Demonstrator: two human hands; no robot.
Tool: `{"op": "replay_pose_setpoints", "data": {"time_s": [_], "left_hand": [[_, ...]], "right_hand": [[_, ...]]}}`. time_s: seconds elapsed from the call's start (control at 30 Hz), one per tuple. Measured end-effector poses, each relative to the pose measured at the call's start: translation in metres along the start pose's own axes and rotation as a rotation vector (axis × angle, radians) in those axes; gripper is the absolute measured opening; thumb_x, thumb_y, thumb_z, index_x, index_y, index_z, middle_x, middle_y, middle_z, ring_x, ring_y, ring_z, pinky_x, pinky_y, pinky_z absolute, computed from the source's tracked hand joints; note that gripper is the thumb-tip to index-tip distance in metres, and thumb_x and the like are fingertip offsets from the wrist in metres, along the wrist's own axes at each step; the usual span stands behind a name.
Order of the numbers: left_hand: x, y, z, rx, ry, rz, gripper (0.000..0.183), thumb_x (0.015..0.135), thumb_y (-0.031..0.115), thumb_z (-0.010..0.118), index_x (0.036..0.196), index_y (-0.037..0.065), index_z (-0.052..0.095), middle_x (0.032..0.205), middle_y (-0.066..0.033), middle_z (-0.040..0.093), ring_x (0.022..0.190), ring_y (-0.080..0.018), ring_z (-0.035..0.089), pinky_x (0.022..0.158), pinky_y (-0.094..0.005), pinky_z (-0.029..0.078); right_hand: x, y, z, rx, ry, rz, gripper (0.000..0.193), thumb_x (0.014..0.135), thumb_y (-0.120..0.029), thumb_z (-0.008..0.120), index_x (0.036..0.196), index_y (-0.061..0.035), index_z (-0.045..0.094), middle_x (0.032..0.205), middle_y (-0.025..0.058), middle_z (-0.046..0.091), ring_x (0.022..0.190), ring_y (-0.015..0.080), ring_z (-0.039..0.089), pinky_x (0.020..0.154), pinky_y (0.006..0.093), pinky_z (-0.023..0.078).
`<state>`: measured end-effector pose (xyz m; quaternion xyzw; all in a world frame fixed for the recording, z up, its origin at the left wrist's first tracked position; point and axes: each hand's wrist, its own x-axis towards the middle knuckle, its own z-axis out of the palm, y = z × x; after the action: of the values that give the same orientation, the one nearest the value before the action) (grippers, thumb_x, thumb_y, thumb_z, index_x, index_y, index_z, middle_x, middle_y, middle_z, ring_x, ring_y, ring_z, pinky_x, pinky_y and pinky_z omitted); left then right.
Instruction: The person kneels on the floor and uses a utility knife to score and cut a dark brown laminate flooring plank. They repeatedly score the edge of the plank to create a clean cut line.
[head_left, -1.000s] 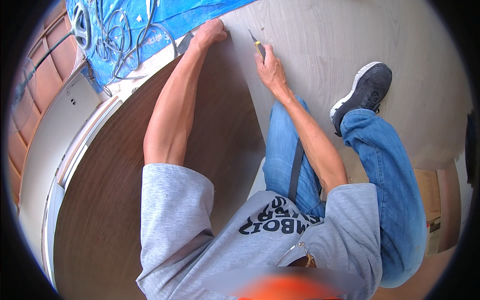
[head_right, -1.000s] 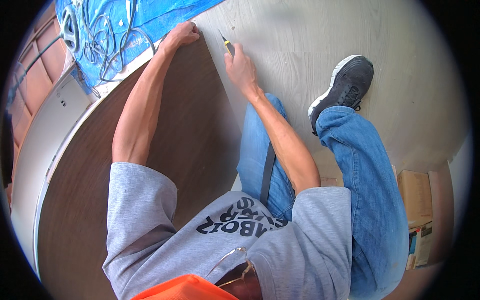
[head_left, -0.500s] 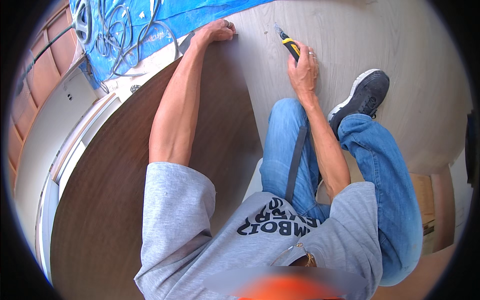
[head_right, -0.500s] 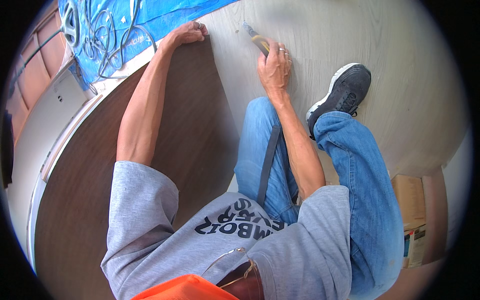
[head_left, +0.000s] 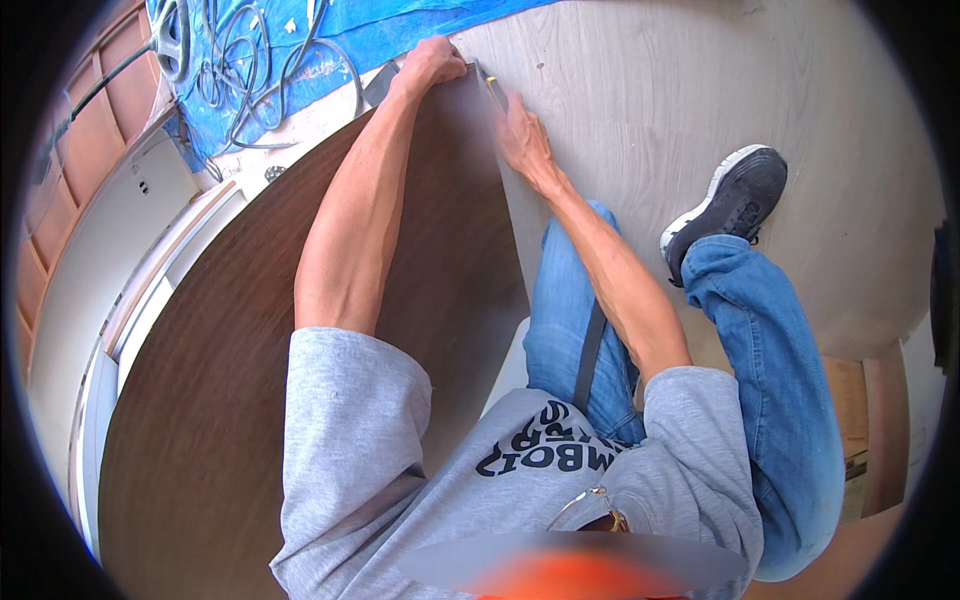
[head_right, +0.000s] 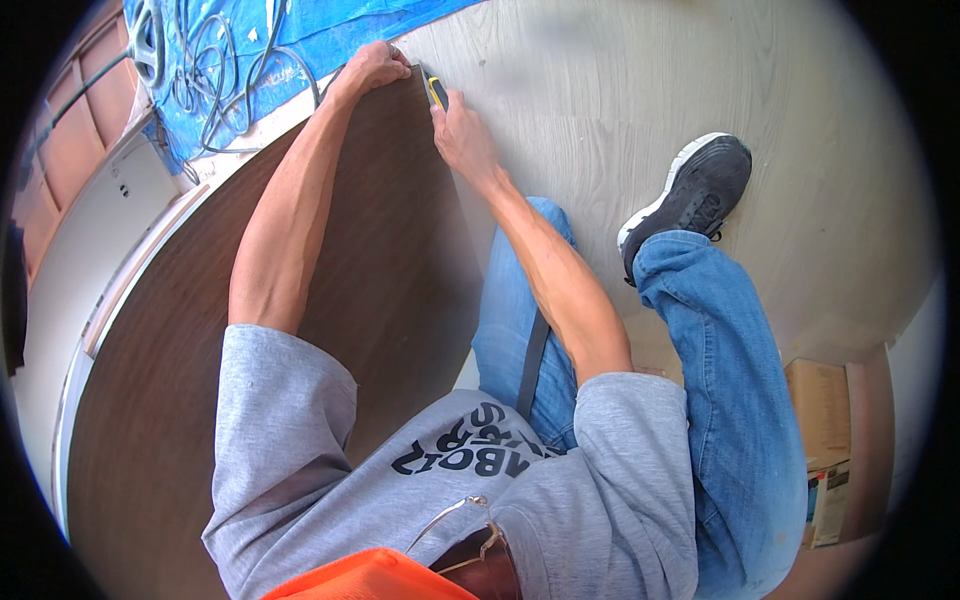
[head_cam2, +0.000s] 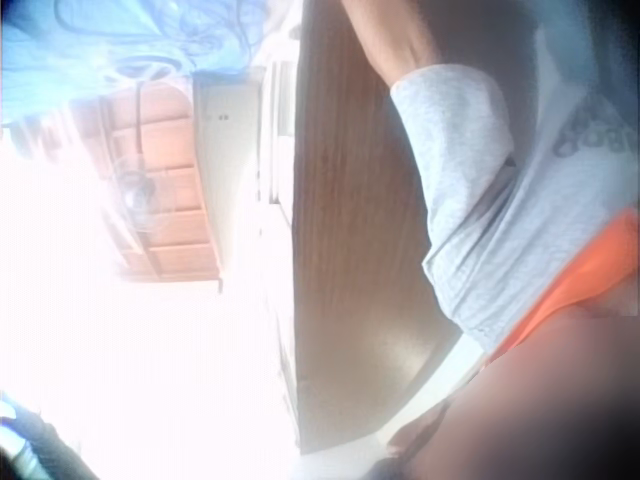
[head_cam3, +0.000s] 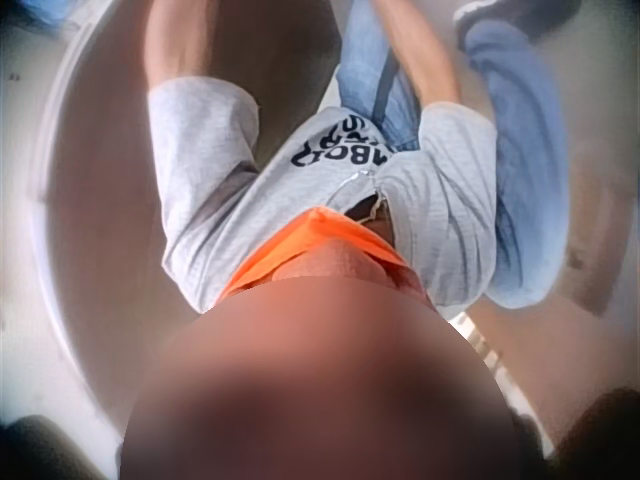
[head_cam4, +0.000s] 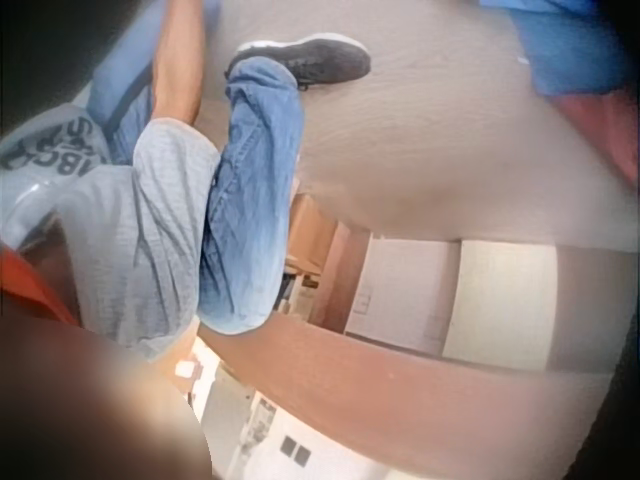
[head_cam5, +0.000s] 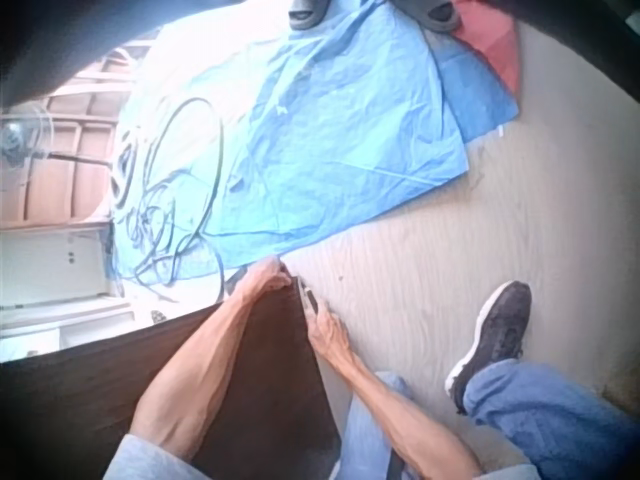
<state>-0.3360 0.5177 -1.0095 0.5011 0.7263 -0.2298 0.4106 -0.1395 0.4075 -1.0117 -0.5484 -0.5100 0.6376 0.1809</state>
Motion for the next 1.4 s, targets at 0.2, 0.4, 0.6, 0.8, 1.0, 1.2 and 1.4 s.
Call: {"op": "replay_pose_setpoints", "data": {"time_s": [0.2, 0.4, 0.6, 0.8, 1.0, 1.2, 1.4], "left_hand": [[0.001, 0.002, 0.000, 0.036, 0.016, -0.001, 0.027, 0.070, 0.017, 0.065, 0.090, 0.003, 0.076, 0.082, -0.0154, 0.073, 0.079, -0.0280, 0.071, 0.074, -0.0364, 0.055], [0.001, 0.003, -0.002, 0.052, 0.006, 0.002, 0.026, 0.070, 0.018, 0.066, 0.090, 0.004, 0.076, 0.084, -0.0154, 0.073, 0.081, -0.0283, 0.071, 0.076, -0.0366, 0.056], [-0.001, 0.006, -0.002, 0.092, 0.037, 0.030, 0.025, 0.069, 0.018, 0.066, 0.090, 0.008, 0.076, 0.085, -0.0130, 0.073, 0.082, -0.0271, 0.071, 0.075, -0.0361, 0.056], [0.001, 0.007, -0.001, 0.089, 0.012, 0.053, 0.022, 0.068, 0.014, 0.063, 0.086, 0.008, 0.075, 0.084, -0.0144, 0.073, 0.081, -0.0281, 0.071, 0.074, -0.0375, 0.055], [0.000, 0.005, 0.002, 0.090, 0.051, 0.105, 0.022, 0.067, 0.010, 0.059, 0.083, 0.007, 0.074, 0.079, -0.0156, 0.071, 0.077, -0.0291, 0.070, 0.072, -0.0377, 0.055], [-0.002, 0.009, -0.002, 0.069, 0.013, 0.078, 0.025, 0.069, 0.010, 0.057, 0.087, 0.006, 0.074, 0.083, -0.0174, 0.072, 0.083, -0.0319, 0.071, 0.076, -0.0398, 0.055], [-0.003, 0.008, 0.001, 0.096, 0.068, 0.096, 0.026, 0.071, 0.011, 0.057, 0.089, 0.005, 0.074, 0.086, -0.0182, 0.073, 0.085, -0.0329, 0.071, 0.077, -0.0402, 0.056]], "right_hand": [[-0.002, 0.000, 0.002, -0.007, -0.008, 0.024, 0.033, 0.102, -0.026, 0.046, 0.119, 0.0017, 0.045, 0.077, 0.0316, 0.063, 0.076, 0.0540, 0.060, 0.067, 0.0610, 0.044], [-0.006, 0.000, 0.003, 0.025, -0.013, 0.045, 0.032, 0.103, -0.027, 0.046, 0.118, 0.0014, 0.045, 0.080, 0.0324, 0.063, 0.077, 0.0541, 0.060, 0.067, 0.0612, 0.043], [-0.003, 0.000, 0.004, 0.042, -0.015, 0.002, 0.029, 0.103, -0.025, 0.046, 0.112, 0.0017, 0.042, 0.078, 0.0323, 0.062, 0.076, 0.0532, 0.060, 0.065, 0.0594, 0.042], [0.008, 0.022, 0.016, 0.039, -0.044, -0.021, 0.024, 0.101, -0.020, 0.048, 0.106, 0.0021, 0.040, 0.076, 0.0325, 0.060, 0.072, 0.0516, 0.060, 0.061, 0.0582, 0.041], [0.020, 0.027, 0.020, -0.015, -0.042, -0.005, 0.025, 0.099, -0.018, 0.049, 0.106, 0.0038, 0.039, 0.075, 0.0339, 0.061, 0.073, 0.0536, 0.060, 0.064, 0.0590, 0.044], [0.011, 0.002, -0.002, -0.006, -0.063, 0.003, 0.024, 0.099, -0.019, 0.049, 0.105, 0.0026, 0.039, 0.076, 0.0349, 0.061, 0.074, 0.0539, 0.061, 0.064, 0.0596, 0.045], [0.003, 0.001, -0.005, -0.021, -0.028, -0.046, 0.022, 0.100, -0.019, 0.049, 0.105, 0.0009, 0.040, 0.074, 0.0327, 0.060, 0.072, 0.0527, 0.060, 0.063, 0.0600, 0.043]]}}
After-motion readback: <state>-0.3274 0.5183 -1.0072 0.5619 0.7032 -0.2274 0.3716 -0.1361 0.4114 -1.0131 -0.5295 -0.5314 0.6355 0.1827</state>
